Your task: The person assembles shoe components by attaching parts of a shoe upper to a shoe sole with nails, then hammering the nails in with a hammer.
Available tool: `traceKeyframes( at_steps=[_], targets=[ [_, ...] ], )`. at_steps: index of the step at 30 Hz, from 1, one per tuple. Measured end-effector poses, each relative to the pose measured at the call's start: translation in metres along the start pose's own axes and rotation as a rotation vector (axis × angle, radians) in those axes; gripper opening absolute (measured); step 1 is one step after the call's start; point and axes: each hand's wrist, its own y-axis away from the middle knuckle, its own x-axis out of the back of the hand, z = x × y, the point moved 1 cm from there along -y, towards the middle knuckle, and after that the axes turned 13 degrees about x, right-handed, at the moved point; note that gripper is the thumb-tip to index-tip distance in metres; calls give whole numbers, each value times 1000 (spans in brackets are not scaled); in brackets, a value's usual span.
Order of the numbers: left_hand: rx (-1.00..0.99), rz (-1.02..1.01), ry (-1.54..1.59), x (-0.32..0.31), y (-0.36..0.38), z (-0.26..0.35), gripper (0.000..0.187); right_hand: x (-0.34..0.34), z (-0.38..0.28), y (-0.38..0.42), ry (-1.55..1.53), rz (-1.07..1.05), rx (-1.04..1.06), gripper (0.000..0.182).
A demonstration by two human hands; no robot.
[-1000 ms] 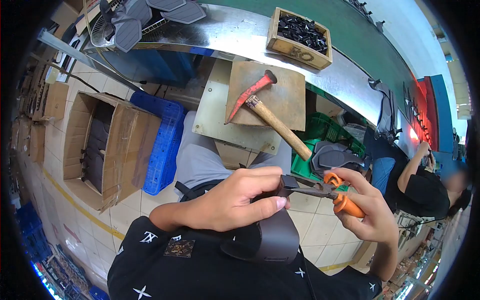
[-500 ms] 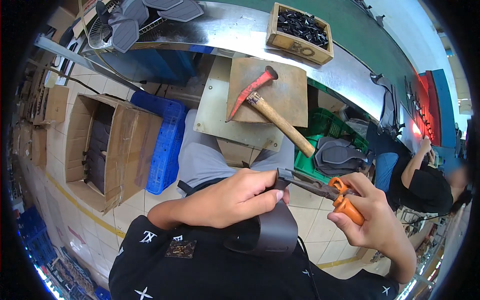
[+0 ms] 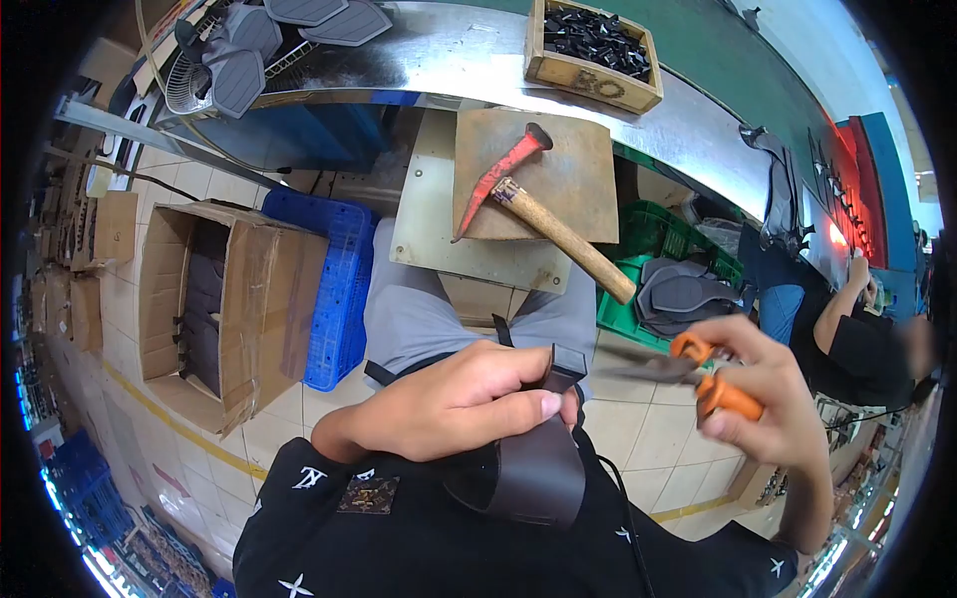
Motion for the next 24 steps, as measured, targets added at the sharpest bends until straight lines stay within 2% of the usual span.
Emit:
traceKeyframes(
  at_steps=[4,6,11,15,17,18,19,20,21,22,23,24],
  targets=[
    [-24,-17,125,-2,-2,-2,26,6,46,1,-62,232,-124,43],
    [-2,-15,169,-6,-2,-4,26,15,80,-7,99,309,-162,43],
    [26,-20,209,-14,1,-1,26,61,212,-43,661,325,-151,42],
    [15,-20,172,-17,1,3,26,81,301,-70,881,384,-207,41],
    [8,-19,175,-18,2,4,26,81,304,-88,941,419,-228,42],
    [8,-17,188,-18,3,5,26,78,304,-88,1112,409,-180,40],
    [10,-12,205,-17,4,5,26,65,277,-95,1116,590,89,34],
    [-7,-7,225,-16,3,4,27,44,225,-104,680,702,172,30],
    [-17,-6,246,-16,1,2,27,15,181,-102,421,697,201,31],
    [-20,-15,264,-16,-1,0,27,-19,130,-95,-89,652,157,42],
    [-22,-21,238,-16,-4,-1,29,-52,111,-91,-478,557,361,55],
    [-17,-36,210,-15,-7,-1,32,-78,87,-85,-740,386,415,66]
  ],
)
